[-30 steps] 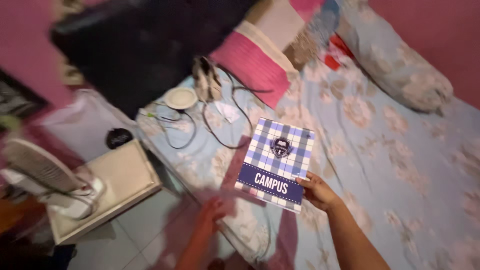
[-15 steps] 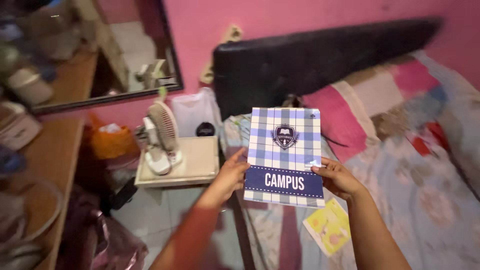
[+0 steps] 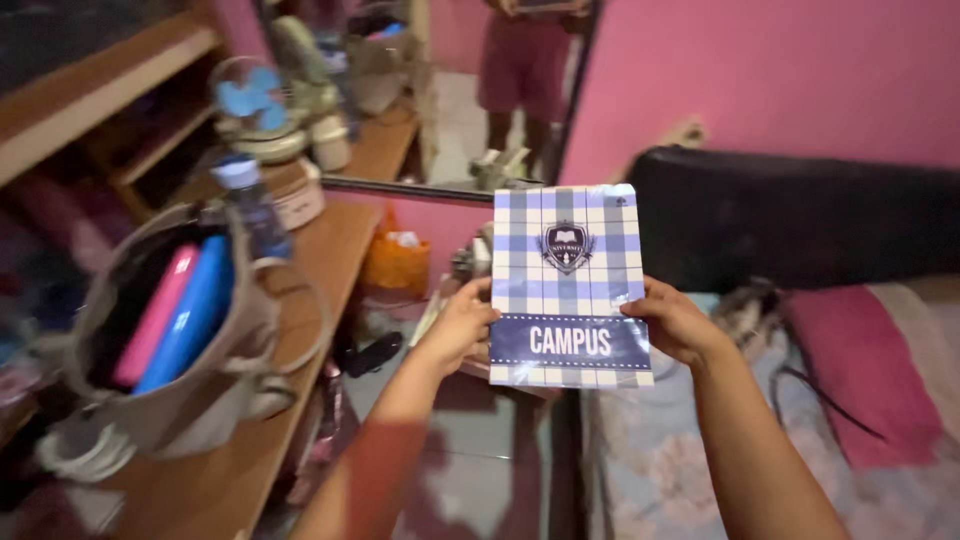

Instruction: The person packs a handbag at a bedroom dresser: they place a blue folder and notebooks into the bag, add a glasses case, a small handheld fan, a water bottle, and small bottles from the shelves, then zip the bag closed.

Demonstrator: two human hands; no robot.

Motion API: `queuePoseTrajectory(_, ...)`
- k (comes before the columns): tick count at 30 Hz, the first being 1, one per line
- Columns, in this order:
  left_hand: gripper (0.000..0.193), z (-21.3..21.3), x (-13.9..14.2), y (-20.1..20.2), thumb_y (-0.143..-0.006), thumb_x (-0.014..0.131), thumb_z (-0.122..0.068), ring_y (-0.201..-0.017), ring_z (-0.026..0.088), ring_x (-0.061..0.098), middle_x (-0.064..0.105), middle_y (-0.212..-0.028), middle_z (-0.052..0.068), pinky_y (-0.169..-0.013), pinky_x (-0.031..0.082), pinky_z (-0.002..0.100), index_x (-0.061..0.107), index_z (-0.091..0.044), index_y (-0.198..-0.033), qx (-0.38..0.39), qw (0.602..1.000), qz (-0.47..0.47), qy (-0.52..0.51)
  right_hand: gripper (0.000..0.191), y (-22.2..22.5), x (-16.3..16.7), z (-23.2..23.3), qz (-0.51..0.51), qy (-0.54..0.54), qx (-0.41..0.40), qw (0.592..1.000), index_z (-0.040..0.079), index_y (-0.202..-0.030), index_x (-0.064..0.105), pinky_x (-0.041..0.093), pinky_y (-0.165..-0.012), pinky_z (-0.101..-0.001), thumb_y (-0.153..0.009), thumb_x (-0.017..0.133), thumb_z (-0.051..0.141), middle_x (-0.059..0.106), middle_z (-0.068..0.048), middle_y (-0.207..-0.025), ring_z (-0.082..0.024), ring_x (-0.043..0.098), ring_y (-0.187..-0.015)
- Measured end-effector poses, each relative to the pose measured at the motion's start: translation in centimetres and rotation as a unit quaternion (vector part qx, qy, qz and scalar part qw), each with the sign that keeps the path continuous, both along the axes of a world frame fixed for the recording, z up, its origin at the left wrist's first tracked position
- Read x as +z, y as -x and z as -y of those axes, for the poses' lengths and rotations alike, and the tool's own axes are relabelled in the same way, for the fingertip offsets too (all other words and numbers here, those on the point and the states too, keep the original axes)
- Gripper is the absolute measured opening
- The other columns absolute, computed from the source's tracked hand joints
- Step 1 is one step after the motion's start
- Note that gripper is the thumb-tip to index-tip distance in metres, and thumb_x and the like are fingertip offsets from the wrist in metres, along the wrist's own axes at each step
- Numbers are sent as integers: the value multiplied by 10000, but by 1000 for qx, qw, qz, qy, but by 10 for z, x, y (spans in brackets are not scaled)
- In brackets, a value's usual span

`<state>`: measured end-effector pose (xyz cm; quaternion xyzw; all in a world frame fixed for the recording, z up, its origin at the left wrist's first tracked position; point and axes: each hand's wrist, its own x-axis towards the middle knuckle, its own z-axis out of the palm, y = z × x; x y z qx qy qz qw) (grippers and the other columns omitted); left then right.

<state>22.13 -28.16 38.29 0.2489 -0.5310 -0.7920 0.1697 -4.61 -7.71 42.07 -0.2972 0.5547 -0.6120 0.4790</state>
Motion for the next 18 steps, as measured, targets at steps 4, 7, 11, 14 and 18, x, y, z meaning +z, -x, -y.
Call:
queuePoseTrajectory(4,589,56,9,-74,-926,541,-44,-898,230,690,699,-1142,108,-662,550,411,400,-174,-1483,86,996,10,25,475,-53,4,101,-2,1,64,998,15,-1305,583,570,-878,-414,-835,643,-27,716,-94,-1157,-213,697,-993)
queuePoseTrajectory(7,554,88,14,-140,-933,548,-73,-941,193,709,713,-1163,73,-717,587,408,427,-164,-1466,137,990,6,24,493,-102,7,173,-23,9,122,992,26,-1325,591,570,-869,-404,-839,635,-45,721,-110,-1151,-224,702,-992)
queuePoseTrajectory(11,564,115,22,-223,-925,558,-100,-951,177,699,716,-1147,70,-735,556,382,460,-183,-1475,258,964,21,52,529,-168,20,260,-16,35,208,977,26,-1324,586,575,-912,-387,-811,641,-91,709,-104,-1164,-215,701,-1036)
queuePoseTrajectory(14,535,132,19,-291,-935,554,-134,-948,183,703,723,-1150,58,-763,577,360,492,-161,-1465,332,941,-1,72,555,-216,38,322,-36,60,268,961,31,-1319,581,578,-894,-373,-791,649,-123,705,-92,-1162,-201,701,-1034)
queuePoseTrajectory(18,451,140,-8,-344,-961,571,-128,-959,200,665,753,-1182,111,-836,547,333,593,-84,-1410,401,884,-24,240,484,-266,73,393,-115,140,360,915,-6,-1256,642,589,-890,-339,-794,672,-145,747,-98,-1108,-188,724,-978)
